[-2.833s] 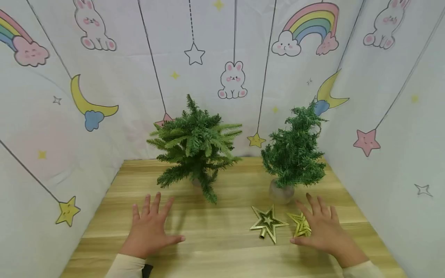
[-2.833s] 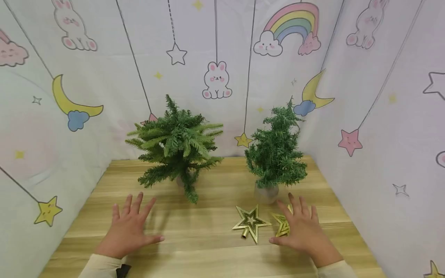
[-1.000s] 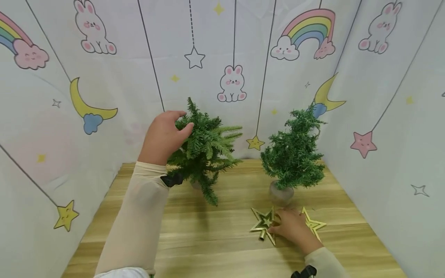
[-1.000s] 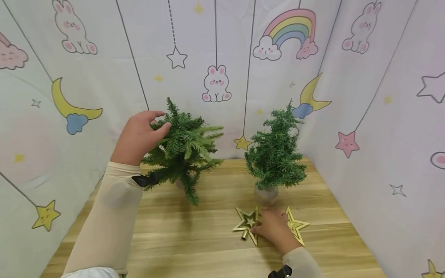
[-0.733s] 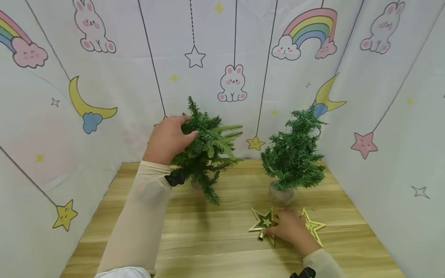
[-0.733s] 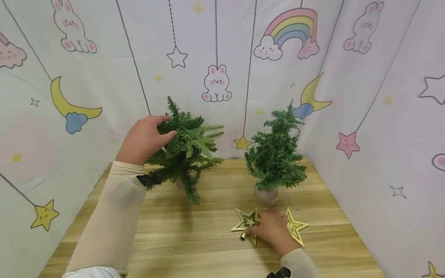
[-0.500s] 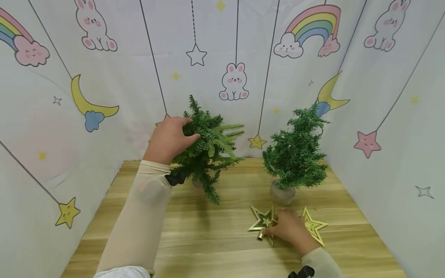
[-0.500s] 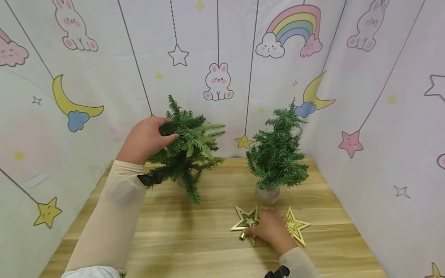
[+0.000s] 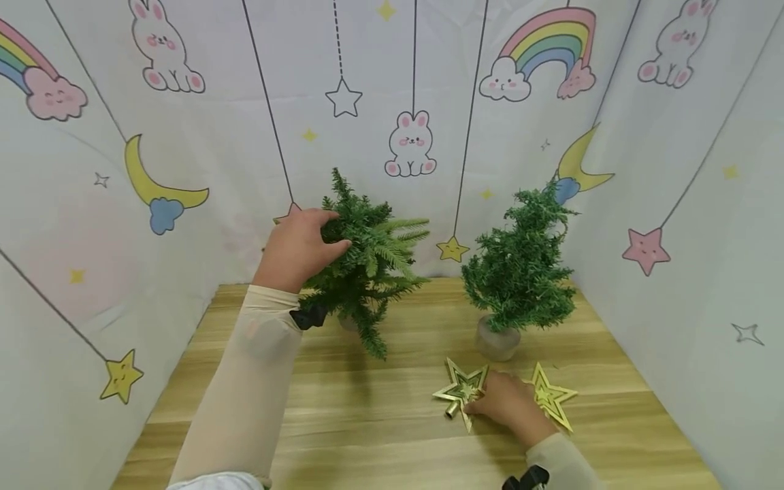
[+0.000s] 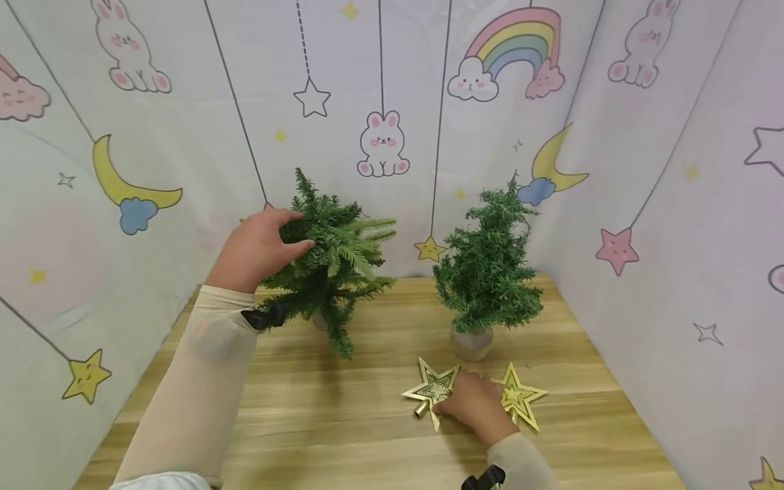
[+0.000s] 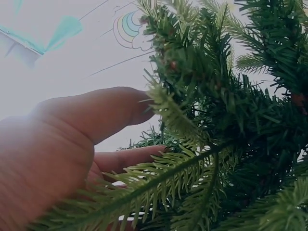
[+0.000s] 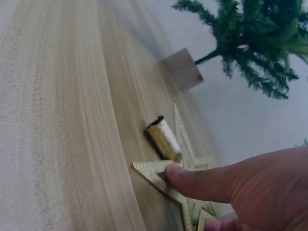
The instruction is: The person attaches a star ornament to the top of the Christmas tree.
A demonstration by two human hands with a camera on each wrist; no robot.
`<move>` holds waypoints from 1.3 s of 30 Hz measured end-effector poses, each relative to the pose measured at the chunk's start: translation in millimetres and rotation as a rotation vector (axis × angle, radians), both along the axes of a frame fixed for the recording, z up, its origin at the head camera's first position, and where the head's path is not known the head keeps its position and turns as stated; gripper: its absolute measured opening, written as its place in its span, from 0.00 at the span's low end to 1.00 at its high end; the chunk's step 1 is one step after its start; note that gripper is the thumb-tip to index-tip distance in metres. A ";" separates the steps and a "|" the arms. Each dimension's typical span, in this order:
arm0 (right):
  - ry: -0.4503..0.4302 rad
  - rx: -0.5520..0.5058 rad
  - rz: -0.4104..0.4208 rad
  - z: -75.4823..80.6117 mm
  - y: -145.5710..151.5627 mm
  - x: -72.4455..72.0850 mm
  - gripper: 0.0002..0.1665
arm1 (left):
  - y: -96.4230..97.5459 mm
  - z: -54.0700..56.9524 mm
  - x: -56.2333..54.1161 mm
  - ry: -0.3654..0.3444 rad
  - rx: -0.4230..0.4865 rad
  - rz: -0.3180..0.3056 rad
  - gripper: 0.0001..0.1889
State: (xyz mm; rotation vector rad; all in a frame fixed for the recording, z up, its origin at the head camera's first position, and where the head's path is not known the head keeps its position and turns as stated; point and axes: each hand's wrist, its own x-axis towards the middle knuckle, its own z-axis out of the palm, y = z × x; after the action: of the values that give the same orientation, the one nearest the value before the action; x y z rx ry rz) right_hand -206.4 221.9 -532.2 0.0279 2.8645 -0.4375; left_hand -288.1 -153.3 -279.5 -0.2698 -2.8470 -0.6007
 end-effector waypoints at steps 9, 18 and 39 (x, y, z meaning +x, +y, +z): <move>0.058 -0.174 -0.006 -8.7 0.3 5.0 0.26 | -7.7 -3.6 4.4 -0.003 -0.014 0.013 0.34; 0.046 -0.553 0.005 15.5 5.8 6.4 0.06 | -12.5 -3.9 7.3 0.013 -0.009 0.015 0.34; 0.597 -0.760 0.314 275.0 0.8 -17.4 0.07 | -8.1 0.3 3.4 0.079 -0.060 -0.062 0.33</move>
State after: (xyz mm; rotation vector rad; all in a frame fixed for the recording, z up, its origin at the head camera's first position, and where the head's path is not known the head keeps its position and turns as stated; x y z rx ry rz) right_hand -223.8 222.8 -257.2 -0.7865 2.9174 -1.6435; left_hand -284.7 -161.5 -279.2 -0.3842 -2.7929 -0.5059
